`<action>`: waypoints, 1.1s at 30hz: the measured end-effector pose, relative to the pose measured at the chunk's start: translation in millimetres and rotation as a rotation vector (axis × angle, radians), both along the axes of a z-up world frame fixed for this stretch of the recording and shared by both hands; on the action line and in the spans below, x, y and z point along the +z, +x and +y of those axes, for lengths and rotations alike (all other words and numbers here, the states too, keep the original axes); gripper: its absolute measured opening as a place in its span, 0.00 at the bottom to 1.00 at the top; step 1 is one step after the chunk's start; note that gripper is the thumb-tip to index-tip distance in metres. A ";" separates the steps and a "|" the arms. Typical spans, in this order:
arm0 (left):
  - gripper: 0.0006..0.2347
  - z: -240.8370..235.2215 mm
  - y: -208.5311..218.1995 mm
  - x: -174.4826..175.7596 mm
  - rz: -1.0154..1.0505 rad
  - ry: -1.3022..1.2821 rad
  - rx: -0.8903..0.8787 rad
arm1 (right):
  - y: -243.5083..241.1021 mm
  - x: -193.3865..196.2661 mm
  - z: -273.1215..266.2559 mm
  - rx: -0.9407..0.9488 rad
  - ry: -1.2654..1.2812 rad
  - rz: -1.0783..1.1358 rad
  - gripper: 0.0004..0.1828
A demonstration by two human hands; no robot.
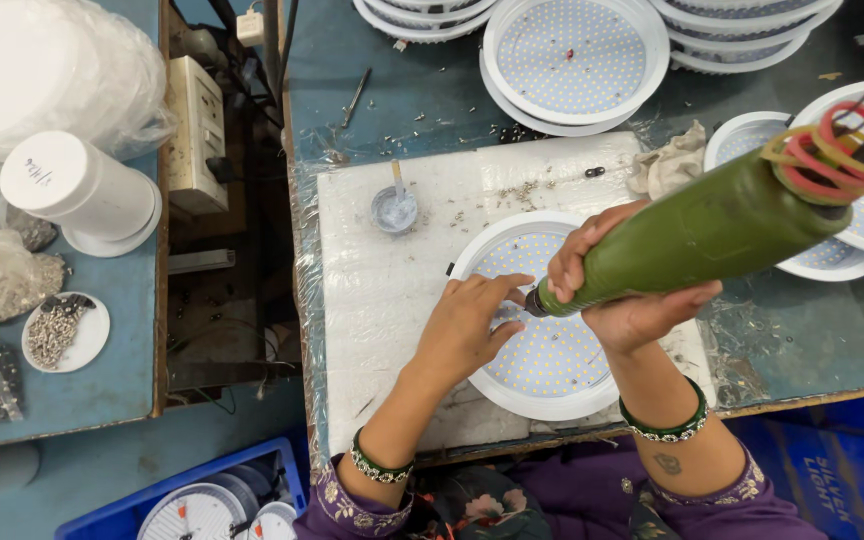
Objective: The person assembles LED light fixtures by picking up small components and placing them into pre-drilled holes on a circular PCB plate using their hands.
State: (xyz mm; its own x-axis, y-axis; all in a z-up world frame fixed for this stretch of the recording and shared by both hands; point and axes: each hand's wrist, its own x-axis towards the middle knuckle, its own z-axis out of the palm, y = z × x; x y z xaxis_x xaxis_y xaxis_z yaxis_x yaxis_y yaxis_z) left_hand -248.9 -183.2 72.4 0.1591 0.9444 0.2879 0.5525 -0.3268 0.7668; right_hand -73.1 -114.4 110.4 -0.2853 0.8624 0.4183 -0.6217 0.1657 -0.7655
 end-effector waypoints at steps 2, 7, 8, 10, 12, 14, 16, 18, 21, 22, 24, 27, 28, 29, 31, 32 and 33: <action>0.24 0.6 0.0 -2.4 -0.026 0.008 0.019 | 0.1 -2.1 -0.7 -0.038 0.028 -0.051 0.54; 0.23 0.9 0.5 -6.7 -0.118 0.006 0.070 | 0.1 -6.5 -0.3 -0.022 0.011 -0.021 0.54; 0.23 0.6 0.5 -6.9 -0.124 0.008 0.072 | 0.2 -6.5 -0.5 -0.032 0.005 -0.025 0.55; 0.24 0.1 1.1 -7.1 -0.135 0.011 0.074 | 1.0 -5.9 -0.9 -0.062 -0.014 -0.038 0.56; 0.24 -0.2 2.1 -7.0 -0.118 0.012 0.078 | 2.2 -4.8 -1.7 -0.075 -0.024 -0.041 0.56; 0.24 -0.4 3.6 -6.6 -0.108 0.012 0.078 | 3.3 -3.4 -2.4 -0.066 -0.017 -0.035 0.56; 0.24 -0.8 4.6 -6.3 -0.104 0.008 0.074 | 3.3 -2.3 -2.6 -0.073 -0.007 -0.039 0.56; 0.25 -1.4 4.9 -6.0 -0.119 0.006 0.070 | 2.8 -1.6 -2.1 -0.079 -0.006 -0.042 0.57; 0.25 -2.0 5.2 -6.1 -0.121 0.017 0.072 | 3.0 -1.3 -1.6 -0.074 -0.014 -0.040 0.56; 0.25 -2.0 5.2 -6.0 -0.117 0.024 0.074 | 3.5 -1.0 -1.3 -0.069 -0.013 -0.039 0.56; 0.24 -2.1 5.4 -5.4 -0.126 0.006 0.073 | 3.9 -0.1 -1.3 -0.074 -0.019 -0.038 0.56; 0.24 -2.5 5.1 -4.2 -0.148 -0.014 0.066 | 4.5 1.4 -3.1 -0.086 -0.031 -0.037 0.56; 0.23 -2.6 5.0 -4.1 -0.158 -0.021 0.063 | 4.2 1.3 -3.7 -0.080 -0.029 -0.035 0.56; 0.23 -2.4 4.9 -4.0 -0.198 -0.065 0.061 | 3.6 1.1 -4.1 -0.084 -0.024 -0.044 0.56; 0.23 -1.7 3.4 -2.9 -0.275 -0.155 0.055 | 1.4 0.6 -5.3 -0.100 -0.011 -0.070 0.56; 0.23 -1.2 2.8 -2.4 -0.277 -0.168 0.059 | 0.0 -0.1 -5.9 -0.103 0.002 -0.078 0.56; 0.23 -0.8 2.4 -2.0 -0.278 -0.181 0.064 | -1.1 -0.9 -6.5 -0.106 0.014 -0.085 0.56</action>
